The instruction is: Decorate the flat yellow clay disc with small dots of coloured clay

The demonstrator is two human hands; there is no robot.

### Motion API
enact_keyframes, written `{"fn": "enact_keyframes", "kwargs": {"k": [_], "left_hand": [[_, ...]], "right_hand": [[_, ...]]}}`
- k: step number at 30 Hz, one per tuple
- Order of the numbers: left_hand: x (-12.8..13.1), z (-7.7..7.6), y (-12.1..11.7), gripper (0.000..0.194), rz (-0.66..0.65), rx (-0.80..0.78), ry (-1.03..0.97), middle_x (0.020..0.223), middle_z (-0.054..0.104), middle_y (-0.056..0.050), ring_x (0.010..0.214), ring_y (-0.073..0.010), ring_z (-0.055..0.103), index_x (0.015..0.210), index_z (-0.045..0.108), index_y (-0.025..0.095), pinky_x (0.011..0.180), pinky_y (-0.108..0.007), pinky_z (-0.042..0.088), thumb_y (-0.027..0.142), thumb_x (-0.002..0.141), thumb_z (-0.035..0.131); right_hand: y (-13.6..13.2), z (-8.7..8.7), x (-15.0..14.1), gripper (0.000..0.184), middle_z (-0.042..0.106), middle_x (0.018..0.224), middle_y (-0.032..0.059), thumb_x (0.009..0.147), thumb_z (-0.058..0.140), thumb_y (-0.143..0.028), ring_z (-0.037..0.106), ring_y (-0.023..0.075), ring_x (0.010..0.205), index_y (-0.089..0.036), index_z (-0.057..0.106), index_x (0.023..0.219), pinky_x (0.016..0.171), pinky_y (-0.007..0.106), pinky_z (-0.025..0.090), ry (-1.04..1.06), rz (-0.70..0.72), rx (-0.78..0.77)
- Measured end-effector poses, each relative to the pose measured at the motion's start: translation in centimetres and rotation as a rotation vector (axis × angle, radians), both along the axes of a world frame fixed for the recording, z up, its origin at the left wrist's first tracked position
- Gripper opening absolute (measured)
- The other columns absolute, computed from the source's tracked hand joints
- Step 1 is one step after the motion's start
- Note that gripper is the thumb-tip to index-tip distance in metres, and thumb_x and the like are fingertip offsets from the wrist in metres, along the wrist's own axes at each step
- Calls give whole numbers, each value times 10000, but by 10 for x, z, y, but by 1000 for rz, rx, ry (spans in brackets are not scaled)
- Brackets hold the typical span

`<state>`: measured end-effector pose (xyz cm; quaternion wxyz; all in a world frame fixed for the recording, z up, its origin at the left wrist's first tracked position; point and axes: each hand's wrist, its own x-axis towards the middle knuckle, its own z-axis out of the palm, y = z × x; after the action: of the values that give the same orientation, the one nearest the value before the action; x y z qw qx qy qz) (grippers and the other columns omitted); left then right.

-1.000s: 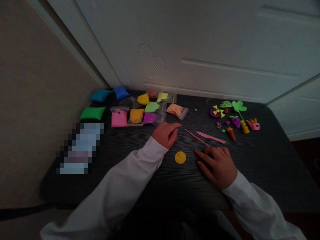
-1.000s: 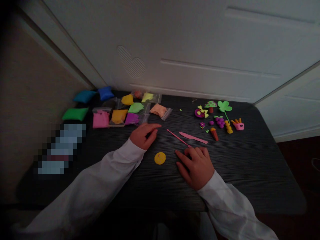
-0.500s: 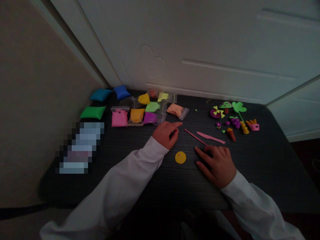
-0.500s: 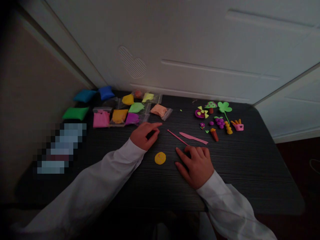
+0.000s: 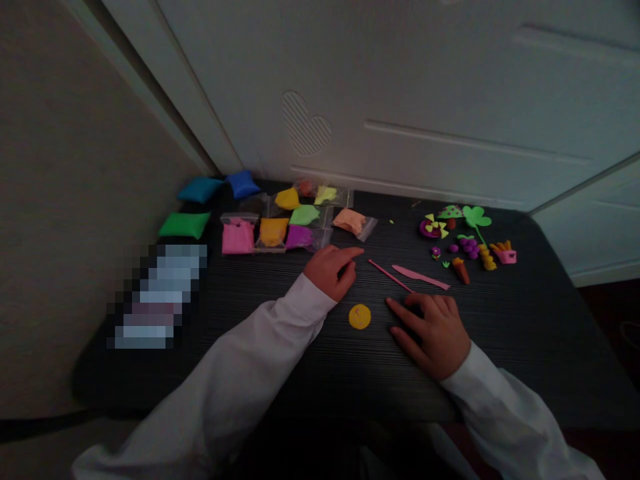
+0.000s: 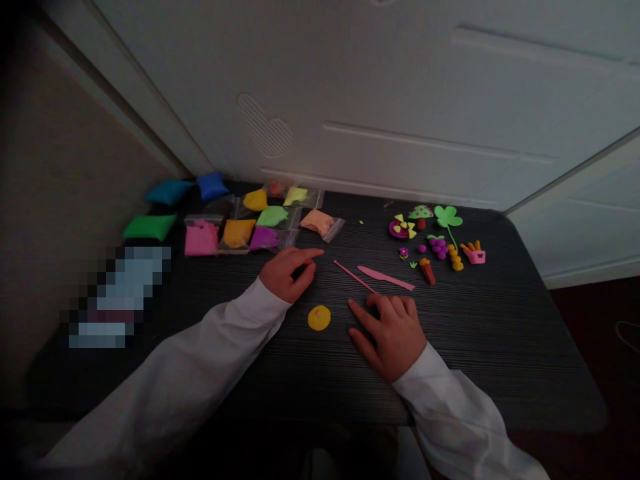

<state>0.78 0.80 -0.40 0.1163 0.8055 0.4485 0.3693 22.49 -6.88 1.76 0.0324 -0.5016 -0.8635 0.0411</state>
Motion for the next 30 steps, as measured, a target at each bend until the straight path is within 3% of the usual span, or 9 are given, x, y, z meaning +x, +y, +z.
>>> {"fn": "enact_keyframes", "kwargs": {"k": [10,15,19,30], "left_hand": [[-1,-1,0,298,-9,-28,21,753,606,-39,715,-130,519,1014,543,144,712,-286,431,171,751,407],[-1,-1,1,292,-15,-24,14,775,610,-39,731,-130,524,1012,541,146,723,-288,432,175,752,411],[0,-2,1,285,-18,-20,25,785,616,-35,733,-128,529,1004,543,150,720,-284,435,177,744,429],[0,-3,2,250,-39,-2,11,844,635,-24,780,-126,537,965,559,162,748,-282,438,180,737,458]], "right_hand": [[2,-6,6,464,482,965,79,764,438,-380,417,194,843,-212,422,1197,727,365,297,65,0,71],[1,-2,9,428,477,953,69,771,437,-340,416,180,831,-222,437,1182,723,352,292,109,14,64],[1,3,5,429,465,983,61,788,407,-326,410,179,843,-266,391,1212,738,356,281,61,31,-34],[-3,0,0,419,472,1007,66,777,410,-397,399,205,870,-314,415,1187,764,390,251,-9,68,0]]}}
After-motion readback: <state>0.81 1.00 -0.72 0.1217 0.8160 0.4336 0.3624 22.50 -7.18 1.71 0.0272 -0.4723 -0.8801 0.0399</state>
